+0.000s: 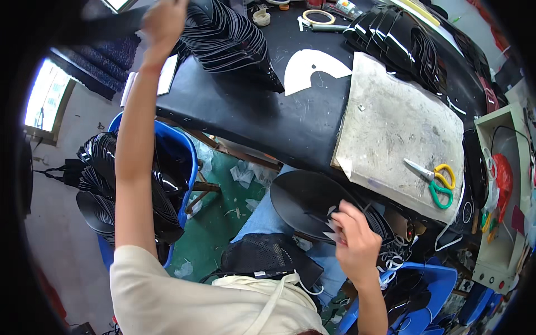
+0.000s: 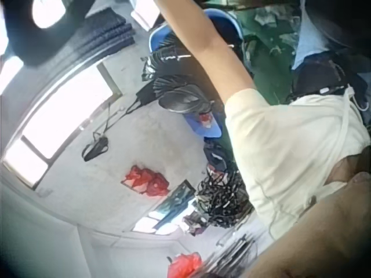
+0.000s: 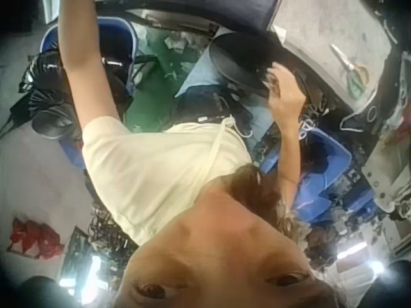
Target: The recorder is assembling and stacking black shoe upper components at a manufacturing workstation.
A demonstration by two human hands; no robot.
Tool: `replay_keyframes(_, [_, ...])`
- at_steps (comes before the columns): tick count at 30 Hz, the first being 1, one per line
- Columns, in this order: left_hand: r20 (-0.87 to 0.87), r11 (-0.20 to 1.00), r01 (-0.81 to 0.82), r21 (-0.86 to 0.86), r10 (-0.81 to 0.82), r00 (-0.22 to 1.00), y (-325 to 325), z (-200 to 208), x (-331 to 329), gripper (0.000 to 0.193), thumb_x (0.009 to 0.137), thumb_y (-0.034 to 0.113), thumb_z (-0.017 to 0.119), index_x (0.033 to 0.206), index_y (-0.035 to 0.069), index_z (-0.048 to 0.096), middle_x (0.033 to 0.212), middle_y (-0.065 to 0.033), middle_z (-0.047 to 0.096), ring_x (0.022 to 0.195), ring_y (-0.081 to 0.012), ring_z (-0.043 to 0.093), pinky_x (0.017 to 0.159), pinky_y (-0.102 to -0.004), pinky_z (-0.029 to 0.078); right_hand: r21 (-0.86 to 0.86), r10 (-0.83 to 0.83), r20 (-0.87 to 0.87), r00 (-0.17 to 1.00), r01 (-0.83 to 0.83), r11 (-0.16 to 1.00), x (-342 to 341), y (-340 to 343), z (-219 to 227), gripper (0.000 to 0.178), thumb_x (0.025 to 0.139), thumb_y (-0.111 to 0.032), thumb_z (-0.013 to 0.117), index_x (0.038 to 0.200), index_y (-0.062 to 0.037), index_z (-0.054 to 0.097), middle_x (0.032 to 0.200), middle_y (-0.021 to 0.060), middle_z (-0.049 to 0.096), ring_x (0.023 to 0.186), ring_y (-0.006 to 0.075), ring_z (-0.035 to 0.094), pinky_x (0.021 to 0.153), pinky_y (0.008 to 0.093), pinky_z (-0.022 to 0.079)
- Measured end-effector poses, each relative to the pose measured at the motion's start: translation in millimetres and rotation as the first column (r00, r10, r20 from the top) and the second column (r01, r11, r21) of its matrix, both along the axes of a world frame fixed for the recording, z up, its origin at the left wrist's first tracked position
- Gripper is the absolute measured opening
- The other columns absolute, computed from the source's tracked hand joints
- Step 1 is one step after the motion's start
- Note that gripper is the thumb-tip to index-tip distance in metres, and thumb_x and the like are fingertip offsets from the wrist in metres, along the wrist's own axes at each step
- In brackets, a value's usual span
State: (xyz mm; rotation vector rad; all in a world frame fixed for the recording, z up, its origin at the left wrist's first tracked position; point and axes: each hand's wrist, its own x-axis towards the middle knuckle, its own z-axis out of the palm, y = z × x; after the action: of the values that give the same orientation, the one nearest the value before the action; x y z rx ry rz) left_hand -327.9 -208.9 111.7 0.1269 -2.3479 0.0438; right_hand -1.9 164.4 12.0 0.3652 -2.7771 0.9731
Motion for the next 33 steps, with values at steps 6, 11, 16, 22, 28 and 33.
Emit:
replay_keyframes(6, [0.460, 0.975, 0.050, 0.215, -0.146, 0.876, 50.2, -67.3, -65.6, 0.070, 0.071, 0.063, 0.047, 0.088, -0.002, 0.068, 0.086, -0.0218, 0.065, 0.087, -0.0361, 0.063, 0.077, -0.0411, 0.049, -0.111, -0.435, 0.092, 0.896, 0.443, 0.890, 20.4, 37.1, 12.4, 0.014, 0.079, 0.002, 0.059, 0.093, -0.0004, 0.059, 0.067, 0.0041, 0.060, 0.050, 0.0063, 0.045, 0.046, 0.0202, 0.033])
replay_keyframes(11, [0.385, 0.956, 0.226, 0.185, -0.282, 0.879, 82.9, -62.5, 31.6, 0.061, 0.072, 0.054, 0.051, 0.081, -0.005, 0.067, 0.080, -0.0234, 0.064, 0.080, -0.0382, 0.063, 0.074, -0.0411, 0.049, -0.147, -0.452, 0.179, 0.874, 0.478, 0.866, 9.5, 52.0, 11.4, 0.010, 0.084, -0.005, 0.058, 0.093, 0.0009, 0.058, 0.066, 0.0036, 0.061, 0.053, 0.0031, 0.045, 0.047, 0.0175, 0.031])
replay_keyframes(16, [0.468, 0.906, 0.163, 0.391, -0.348, 0.813, 53.0, -60.0, 28.5, 0.068, 0.072, 0.061, 0.052, 0.085, -0.005, 0.063, 0.081, -0.0244, 0.064, 0.084, -0.0331, 0.064, 0.074, -0.0376, 0.049, -0.368, -0.231, 0.154, 0.961, 0.272, 0.889, -32.7, 18.8, 27.1, 0.009, 0.087, -0.008, 0.056, 0.091, 0.0005, 0.055, 0.074, 0.0030, 0.060, 0.061, 0.0038, 0.048, 0.052, 0.0187, 0.034])
replay_keyframes(22, [0.311, 0.891, 0.260, 0.373, -0.384, 0.869, 85.0, -78.9, 57.1, 0.079, 0.069, 0.059, 0.060, 0.107, -0.010, 0.053, 0.093, -0.0263, 0.062, 0.090, -0.0376, 0.060, 0.084, -0.0394, 0.044, -0.644, 0.098, 0.313, 0.945, 0.136, 0.753, -147.4, -23.0, 14.0, 0.017, 0.088, -0.017, 0.057, 0.086, -0.0016, 0.049, 0.077, 0.0020, 0.057, 0.053, 0.0031, 0.039, 0.047, 0.0196, 0.033])
replay_keyframes(28, [0.053, 0.341, 0.317, 0.885, -0.750, 0.660, 45.0, -67.9, 122.3, 0.087, 0.071, 0.047, 0.067, 0.124, -0.014, 0.036, 0.119, -0.0290, 0.050, 0.112, -0.0337, 0.051, 0.096, -0.0357, 0.038, -0.824, 0.358, 0.393, 0.847, 0.152, 0.546, -182.7, -90.2, -3.5, 0.024, 0.086, -0.025, 0.062, 0.094, -0.0053, 0.052, 0.058, -0.0070, 0.037, 0.039, 0.0015, 0.028, 0.036, 0.0189, 0.020])
replay_keyframes(33, [0.425, 0.624, -0.132, 0.770, -0.348, 0.836, 71.6, -74.3, 163.5, 0.139, 0.046, 0.062, 0.078, 0.127, -0.024, 0.006, 0.134, -0.0394, 0.021, 0.130, -0.0409, 0.024, 0.106, -0.0356, 0.024, -0.853, 0.304, 0.299, 0.904, 0.111, 0.509, -172.8, -124.0, 0.2, 0.029, 0.082, -0.020, 0.066, 0.102, -0.0008, 0.057, 0.094, 0.0031, 0.059, 0.071, 0.0056, 0.051, 0.054, 0.0174, 0.038])
